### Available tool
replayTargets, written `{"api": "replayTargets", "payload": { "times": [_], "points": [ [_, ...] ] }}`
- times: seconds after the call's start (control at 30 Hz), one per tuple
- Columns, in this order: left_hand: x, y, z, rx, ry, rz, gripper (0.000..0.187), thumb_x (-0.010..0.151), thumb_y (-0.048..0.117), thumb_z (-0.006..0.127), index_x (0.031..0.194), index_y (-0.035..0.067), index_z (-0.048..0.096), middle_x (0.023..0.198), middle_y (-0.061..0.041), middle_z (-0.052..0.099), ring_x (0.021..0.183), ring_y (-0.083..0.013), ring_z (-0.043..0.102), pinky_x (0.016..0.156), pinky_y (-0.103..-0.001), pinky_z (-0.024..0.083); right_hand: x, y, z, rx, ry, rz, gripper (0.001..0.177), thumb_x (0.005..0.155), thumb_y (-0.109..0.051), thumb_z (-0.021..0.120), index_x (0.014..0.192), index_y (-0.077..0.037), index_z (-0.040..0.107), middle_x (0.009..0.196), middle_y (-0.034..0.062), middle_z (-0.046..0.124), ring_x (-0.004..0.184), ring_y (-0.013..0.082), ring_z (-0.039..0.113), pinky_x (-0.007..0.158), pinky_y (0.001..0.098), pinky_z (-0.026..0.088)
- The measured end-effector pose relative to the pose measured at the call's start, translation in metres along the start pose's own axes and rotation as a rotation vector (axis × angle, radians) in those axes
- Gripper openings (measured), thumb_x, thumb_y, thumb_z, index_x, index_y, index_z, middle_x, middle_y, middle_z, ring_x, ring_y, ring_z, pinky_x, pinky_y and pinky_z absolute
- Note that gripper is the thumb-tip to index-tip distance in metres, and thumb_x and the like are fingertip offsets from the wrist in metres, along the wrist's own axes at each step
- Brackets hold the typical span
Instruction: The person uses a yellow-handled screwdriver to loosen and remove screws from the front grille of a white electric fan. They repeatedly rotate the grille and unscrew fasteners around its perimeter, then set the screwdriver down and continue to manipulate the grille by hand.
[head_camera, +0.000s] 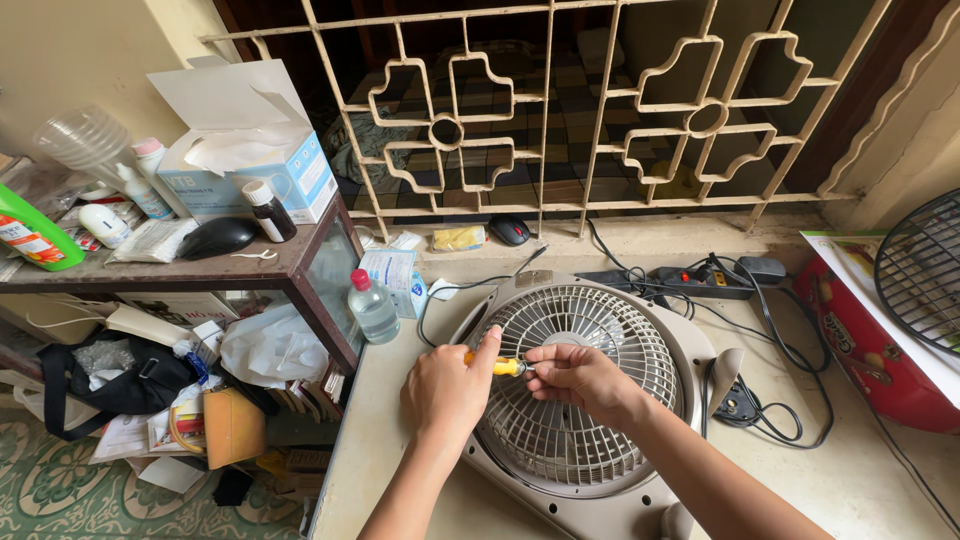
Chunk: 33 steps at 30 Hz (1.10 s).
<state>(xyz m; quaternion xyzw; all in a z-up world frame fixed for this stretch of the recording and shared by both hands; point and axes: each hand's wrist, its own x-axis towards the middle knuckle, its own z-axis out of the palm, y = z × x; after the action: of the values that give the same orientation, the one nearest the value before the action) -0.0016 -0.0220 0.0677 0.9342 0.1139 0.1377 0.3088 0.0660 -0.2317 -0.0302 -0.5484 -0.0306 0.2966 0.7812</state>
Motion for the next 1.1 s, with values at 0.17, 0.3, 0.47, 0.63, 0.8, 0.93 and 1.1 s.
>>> {"api": "replayTargets", "payload": {
  "times": [0.17,0.3,0.47,0.63,0.8,0.93,1.1],
  "points": [
    [0.002,0.002,0.004,-0.015,-0.028,-0.052,0.076,0.089,0.071,0.051,0.066,0.002,0.073,0.065,-0.02,0.069,0.068,-0.0403,0.069,0.069,-0.052,0.054,-0.004,-0.002,-0.004,0.01,0.013,-0.012,0.019,0.097,-0.005,0.06,0.115,-0.001,0.067,0.1,0.0109,0.073,0.088,0.0188,0.073,0.086,0.0331,0.062],
    [0.002,0.006,0.004,-0.015,-0.058,-0.104,0.076,0.087,0.073,0.05,0.069,0.004,0.075,0.067,-0.018,0.07,0.07,-0.0389,0.07,0.068,-0.052,0.054,-0.01,-0.005,-0.008,0.003,0.051,-0.001,0.017,0.098,-0.006,0.06,0.112,-0.001,0.066,0.101,0.0108,0.074,0.09,0.0189,0.074,0.086,0.0331,0.062],
    [-0.001,0.017,0.001,-0.02,-0.105,-0.155,0.072,0.086,0.074,0.05,0.072,0.008,0.077,0.069,-0.016,0.072,0.073,-0.0374,0.072,0.069,-0.05,0.054,-0.017,-0.008,-0.014,0.001,0.078,-0.01,0.016,0.098,-0.009,0.06,0.111,-0.001,0.067,0.1,0.0109,0.074,0.091,0.0198,0.075,0.086,0.0336,0.062],
    [-0.006,0.028,-0.001,-0.027,-0.107,-0.139,0.067,0.087,0.071,0.053,0.07,0.011,0.078,0.067,-0.012,0.071,0.071,-0.0339,0.071,0.066,-0.048,0.054,-0.028,-0.015,-0.021,-0.138,0.155,-0.03,0.018,0.1,-0.015,0.059,0.112,-0.005,0.067,0.095,0.0083,0.076,0.087,0.0182,0.076,0.077,0.0316,0.062],
    [-0.006,0.032,0.007,-0.13,-0.225,-0.236,0.061,0.088,0.062,0.056,0.064,0.011,0.078,0.053,-0.005,0.066,0.057,-0.0228,0.069,0.061,-0.042,0.052,-0.034,-0.021,-0.028,-0.283,0.288,-0.134,0.022,0.101,-0.018,0.056,0.117,-0.009,0.069,0.079,0.0054,0.072,0.071,0.0153,0.073,0.062,0.0307,0.057],
    [-0.008,0.023,0.025,-0.332,-0.257,-0.242,0.053,0.088,0.053,0.06,0.064,0.008,0.077,0.048,-0.003,0.062,0.047,-0.0152,0.063,0.052,-0.032,0.047,-0.038,-0.024,-0.038,-0.293,0.333,-0.255,0.023,0.104,-0.018,0.056,0.115,-0.004,0.07,0.068,0.0066,0.066,0.058,0.0133,0.063,0.055,0.0298,0.052],
    [-0.005,0.017,0.05,-0.903,-0.46,-0.336,0.045,0.092,0.039,0.063,0.077,-0.002,0.073,0.049,0.0,0.051,0.037,-0.0093,0.043,0.036,-0.025,0.031,-0.055,-0.034,-0.054,-0.338,0.434,-0.302,0.021,0.102,-0.019,0.056,0.111,-0.004,0.067,0.071,0.0083,0.069,0.061,0.015,0.068,0.057,0.0284,0.053]
  ]
}}
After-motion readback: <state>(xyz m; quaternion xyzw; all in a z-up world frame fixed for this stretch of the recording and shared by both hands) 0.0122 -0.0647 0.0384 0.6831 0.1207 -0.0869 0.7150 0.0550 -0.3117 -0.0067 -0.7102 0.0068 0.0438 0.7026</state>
